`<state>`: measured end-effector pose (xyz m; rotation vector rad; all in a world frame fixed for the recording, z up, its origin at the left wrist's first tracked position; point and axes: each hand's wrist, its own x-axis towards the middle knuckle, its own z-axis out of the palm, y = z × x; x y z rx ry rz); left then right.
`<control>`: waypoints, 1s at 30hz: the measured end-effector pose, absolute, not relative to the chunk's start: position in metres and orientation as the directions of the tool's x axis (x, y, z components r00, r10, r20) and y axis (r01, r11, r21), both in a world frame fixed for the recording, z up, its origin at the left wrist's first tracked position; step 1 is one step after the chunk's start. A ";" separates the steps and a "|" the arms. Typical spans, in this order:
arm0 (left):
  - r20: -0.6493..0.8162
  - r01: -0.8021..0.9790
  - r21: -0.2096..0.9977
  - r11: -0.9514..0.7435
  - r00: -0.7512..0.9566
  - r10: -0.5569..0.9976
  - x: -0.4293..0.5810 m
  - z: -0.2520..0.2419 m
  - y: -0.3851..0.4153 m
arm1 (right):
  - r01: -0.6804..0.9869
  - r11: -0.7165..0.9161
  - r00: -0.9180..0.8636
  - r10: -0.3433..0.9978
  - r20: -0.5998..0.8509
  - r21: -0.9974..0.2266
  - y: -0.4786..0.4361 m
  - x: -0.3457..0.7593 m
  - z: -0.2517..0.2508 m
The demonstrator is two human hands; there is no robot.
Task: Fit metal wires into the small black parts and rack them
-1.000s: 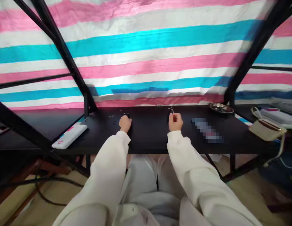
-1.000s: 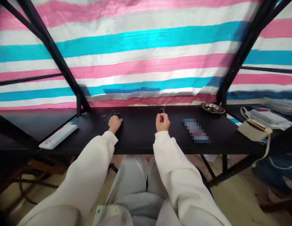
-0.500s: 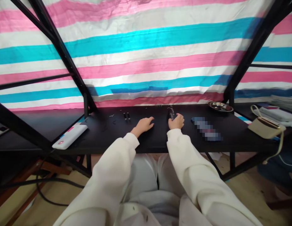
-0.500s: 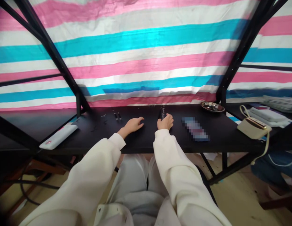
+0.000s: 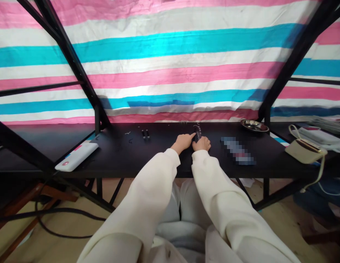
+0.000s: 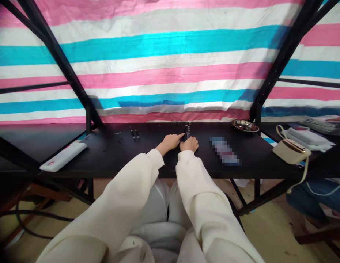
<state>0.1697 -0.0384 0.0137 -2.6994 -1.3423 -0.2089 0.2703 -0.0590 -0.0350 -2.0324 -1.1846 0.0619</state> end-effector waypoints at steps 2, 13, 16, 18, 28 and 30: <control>0.242 0.809 -0.031 -0.587 0.576 0.781 0.169 0.013 -0.038 | 0.726 -0.289 0.572 0.757 0.315 -0.624 -0.059 0.270 -0.035; 0.437 0.742 0.460 -0.488 0.289 0.852 0.104 0.006 -0.035 | 0.696 -0.299 0.605 0.734 0.309 -0.653 -0.059 0.268 -0.025; 0.452 0.584 0.673 -0.455 0.162 0.877 0.084 0.001 -0.038 | 0.666 -0.298 0.608 0.749 0.265 -0.684 -0.057 0.271 -0.022; 0.390 0.462 0.800 -0.382 0.082 0.917 0.077 -0.005 -0.042 | 0.657 -0.287 0.605 0.752 0.261 -0.697 -0.056 0.273 -0.022; 0.265 0.238 0.928 -0.286 0.116 0.957 0.072 -0.014 -0.046 | 0.675 -0.265 0.591 0.752 0.291 -0.688 -0.058 0.276 -0.020; 0.257 0.215 0.936 -0.279 0.126 0.958 0.071 -0.014 -0.046 | 0.691 -0.232 0.554 0.779 0.294 -0.684 -0.058 0.276 -0.019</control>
